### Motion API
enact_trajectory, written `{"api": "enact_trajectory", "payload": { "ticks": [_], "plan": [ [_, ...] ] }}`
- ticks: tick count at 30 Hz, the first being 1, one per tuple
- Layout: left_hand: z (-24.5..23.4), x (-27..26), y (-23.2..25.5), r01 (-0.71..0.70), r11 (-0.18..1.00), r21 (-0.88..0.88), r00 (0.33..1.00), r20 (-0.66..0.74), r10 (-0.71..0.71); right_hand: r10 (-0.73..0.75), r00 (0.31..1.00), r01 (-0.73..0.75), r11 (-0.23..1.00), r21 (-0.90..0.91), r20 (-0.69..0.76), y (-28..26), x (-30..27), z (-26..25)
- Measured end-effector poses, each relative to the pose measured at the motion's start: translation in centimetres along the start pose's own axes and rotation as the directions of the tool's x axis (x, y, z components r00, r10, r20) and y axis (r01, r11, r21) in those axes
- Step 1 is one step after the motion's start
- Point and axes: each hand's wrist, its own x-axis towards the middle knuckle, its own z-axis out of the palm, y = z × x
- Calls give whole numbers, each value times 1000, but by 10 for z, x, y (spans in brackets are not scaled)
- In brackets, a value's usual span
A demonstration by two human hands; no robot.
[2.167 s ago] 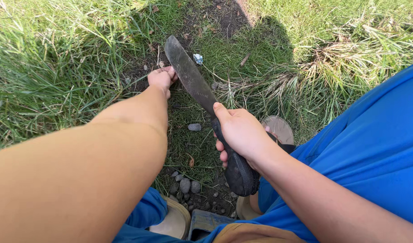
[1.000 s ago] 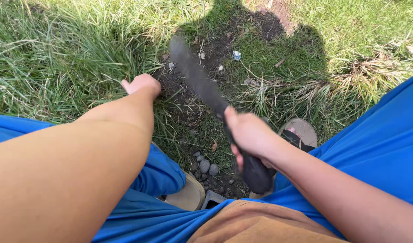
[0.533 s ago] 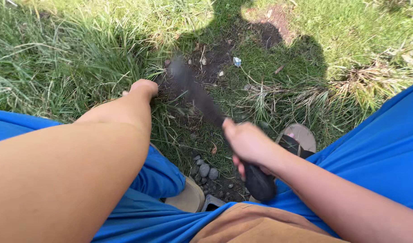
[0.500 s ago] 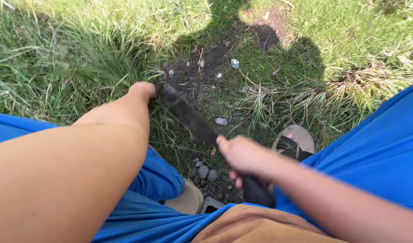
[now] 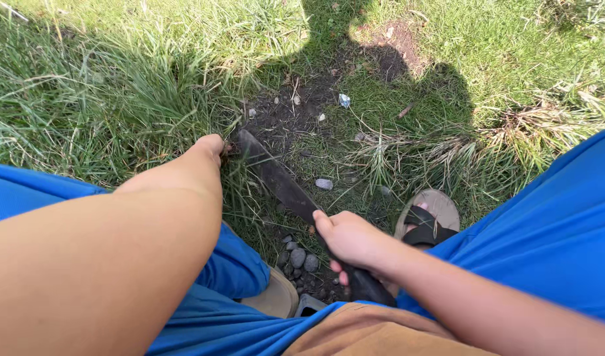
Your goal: The person clears grass and weeds from the soil by hand and using a machete.
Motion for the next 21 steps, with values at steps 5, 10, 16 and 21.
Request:
{"api": "enact_trajectory", "payload": {
  "ticks": [5, 10, 16, 21],
  "plan": [
    [-2, 23, -28, 58, 980, -190, 996, 83, -42, -50, 985, 89, 967, 239, -163, -7, -4, -37],
    [-10, 27, -34, 105, 933, -343, 988, 141, -59, -75, 964, 174, 904, 390, -257, -19, 5, -26],
    [-9, 19, -38, 83, 942, -325, 990, 132, -42, 34, 999, -31, 986, 164, -20, -4, 3, -11],
    [-12, 4, -39, 100, 919, -382, 993, 101, -67, -134, 952, 228, 911, 344, -274, -17, 4, -42]
  ]
}}
